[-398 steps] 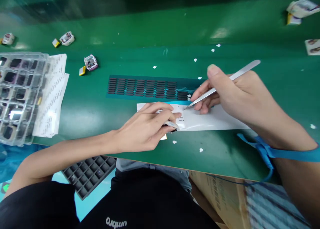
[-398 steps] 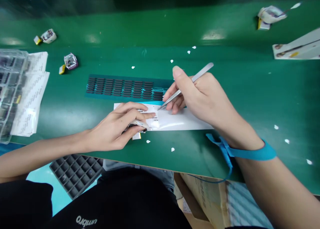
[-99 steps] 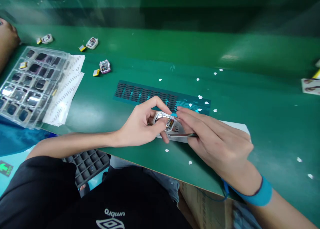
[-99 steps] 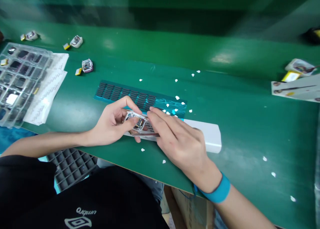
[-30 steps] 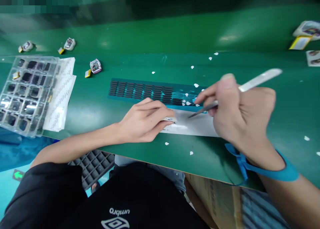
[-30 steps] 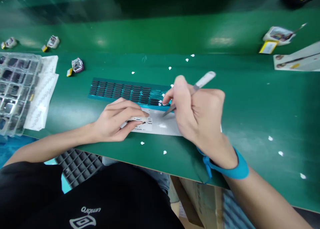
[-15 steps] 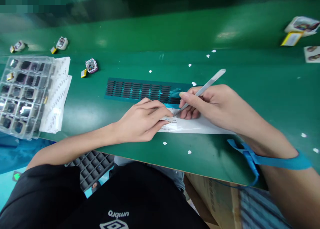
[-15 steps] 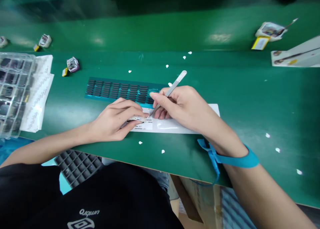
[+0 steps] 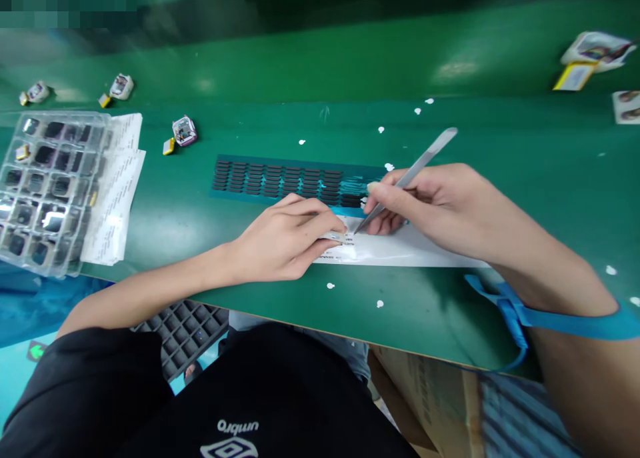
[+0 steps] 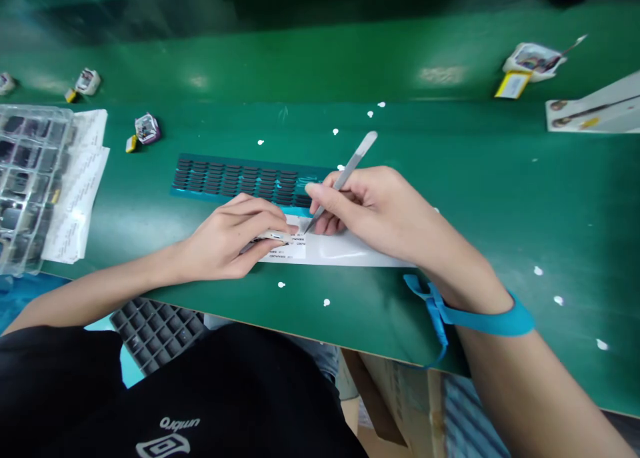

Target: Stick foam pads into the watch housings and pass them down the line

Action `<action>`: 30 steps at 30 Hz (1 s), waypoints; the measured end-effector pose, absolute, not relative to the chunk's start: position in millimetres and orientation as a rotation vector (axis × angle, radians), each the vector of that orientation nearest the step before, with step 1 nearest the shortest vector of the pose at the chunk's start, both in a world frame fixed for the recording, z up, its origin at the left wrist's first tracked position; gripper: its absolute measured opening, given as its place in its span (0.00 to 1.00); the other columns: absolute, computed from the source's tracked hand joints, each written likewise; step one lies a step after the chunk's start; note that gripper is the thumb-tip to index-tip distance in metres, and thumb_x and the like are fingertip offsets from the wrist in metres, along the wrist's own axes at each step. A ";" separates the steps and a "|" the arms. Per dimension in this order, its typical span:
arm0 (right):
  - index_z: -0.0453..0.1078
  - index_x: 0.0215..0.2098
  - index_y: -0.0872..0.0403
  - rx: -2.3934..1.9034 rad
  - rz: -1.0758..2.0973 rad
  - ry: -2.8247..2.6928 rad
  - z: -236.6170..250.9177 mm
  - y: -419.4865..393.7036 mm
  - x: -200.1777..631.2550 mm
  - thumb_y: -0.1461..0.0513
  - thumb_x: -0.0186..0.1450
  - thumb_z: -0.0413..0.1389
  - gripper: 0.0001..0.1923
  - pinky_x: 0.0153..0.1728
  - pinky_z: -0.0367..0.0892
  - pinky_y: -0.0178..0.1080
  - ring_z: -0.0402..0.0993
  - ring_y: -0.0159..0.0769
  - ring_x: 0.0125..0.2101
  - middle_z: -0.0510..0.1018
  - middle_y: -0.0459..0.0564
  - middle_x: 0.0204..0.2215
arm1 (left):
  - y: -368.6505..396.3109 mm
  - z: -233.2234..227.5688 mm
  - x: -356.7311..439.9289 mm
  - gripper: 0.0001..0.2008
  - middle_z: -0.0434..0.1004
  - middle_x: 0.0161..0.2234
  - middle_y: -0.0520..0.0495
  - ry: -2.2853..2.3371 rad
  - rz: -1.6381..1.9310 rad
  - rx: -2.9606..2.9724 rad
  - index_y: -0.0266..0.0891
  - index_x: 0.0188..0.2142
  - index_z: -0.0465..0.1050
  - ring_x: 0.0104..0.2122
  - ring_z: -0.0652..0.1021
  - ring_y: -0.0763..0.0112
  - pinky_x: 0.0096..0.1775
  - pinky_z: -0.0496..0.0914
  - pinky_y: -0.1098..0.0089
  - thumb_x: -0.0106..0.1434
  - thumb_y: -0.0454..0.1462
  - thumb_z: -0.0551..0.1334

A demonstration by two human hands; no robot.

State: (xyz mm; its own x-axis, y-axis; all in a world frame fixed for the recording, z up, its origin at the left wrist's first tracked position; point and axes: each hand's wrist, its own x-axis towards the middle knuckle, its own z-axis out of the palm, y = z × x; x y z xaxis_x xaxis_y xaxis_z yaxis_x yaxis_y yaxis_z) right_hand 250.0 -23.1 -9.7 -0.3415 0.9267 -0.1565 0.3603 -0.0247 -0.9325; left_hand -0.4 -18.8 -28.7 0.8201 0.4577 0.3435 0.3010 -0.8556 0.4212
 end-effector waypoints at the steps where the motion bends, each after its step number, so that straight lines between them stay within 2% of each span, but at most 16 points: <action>1: 0.79 0.24 0.51 -1.334 1.381 -1.757 -10.2 -22.7 250.9 0.36 0.67 0.60 0.30 0.26 0.73 0.39 0.77 0.37 0.24 0.82 0.51 0.24 | -18.6 -28.8 -0.4 0.10 0.85 0.45 0.44 0.570 0.624 2.653 0.36 0.49 0.74 0.47 0.82 0.65 0.48 0.70 0.65 0.78 0.37 0.56; 6: 0.81 0.26 0.48 -1.270 1.385 -1.849 -12.5 -21.2 253.3 0.38 0.70 0.58 0.28 0.30 0.73 0.40 0.79 0.38 0.29 0.84 0.50 0.30 | -17.8 -30.1 0.5 0.09 0.84 0.44 0.44 0.563 0.638 2.630 0.37 0.48 0.74 0.47 0.82 0.66 0.47 0.69 0.66 0.78 0.36 0.56; 14: 0.82 0.25 0.46 -1.363 1.298 -1.839 -14.2 -20.9 261.1 0.35 0.69 0.57 0.30 0.31 0.71 0.43 0.79 0.40 0.32 0.84 0.51 0.31 | -18.3 -30.9 1.1 0.08 0.84 0.45 0.44 0.578 0.634 2.601 0.36 0.49 0.75 0.47 0.82 0.65 0.46 0.69 0.66 0.77 0.36 0.57; 20: 0.84 0.27 0.46 -1.378 1.394 -1.893 -9.1 -21.8 260.0 0.35 0.69 0.56 0.30 0.37 0.71 0.44 0.79 0.42 0.36 0.85 0.52 0.35 | -18.4 -31.6 1.3 0.09 0.84 0.45 0.45 0.592 0.613 2.605 0.38 0.49 0.74 0.47 0.82 0.67 0.47 0.69 0.66 0.78 0.37 0.56; 23: 0.84 0.27 0.48 -1.403 1.404 -1.860 -7.9 -21.4 259.7 0.33 0.67 0.57 0.33 0.39 0.71 0.44 0.80 0.42 0.36 0.85 0.54 0.34 | -18.2 -30.7 0.6 0.09 0.84 0.44 0.45 0.589 0.632 2.602 0.37 0.48 0.74 0.47 0.82 0.67 0.47 0.70 0.66 0.78 0.37 0.56; 26: 0.83 0.25 0.51 -1.444 1.421 -1.727 -7.2 -21.1 259.0 0.31 0.64 0.59 0.35 0.36 0.73 0.42 0.79 0.39 0.33 0.85 0.55 0.30 | -17.5 -30.9 0.3 0.09 0.85 0.44 0.45 0.584 0.656 2.610 0.37 0.48 0.75 0.47 0.82 0.66 0.46 0.70 0.66 0.78 0.37 0.56; 30: 0.81 0.26 0.51 -1.435 1.387 -1.478 -3.4 -23.3 253.8 0.35 0.62 0.65 0.29 0.33 0.75 0.39 0.80 0.36 0.29 0.83 0.51 0.27 | -16.5 -32.9 0.9 0.09 0.85 0.44 0.43 0.555 0.677 2.646 0.36 0.48 0.75 0.46 0.83 0.65 0.44 0.71 0.66 0.78 0.38 0.57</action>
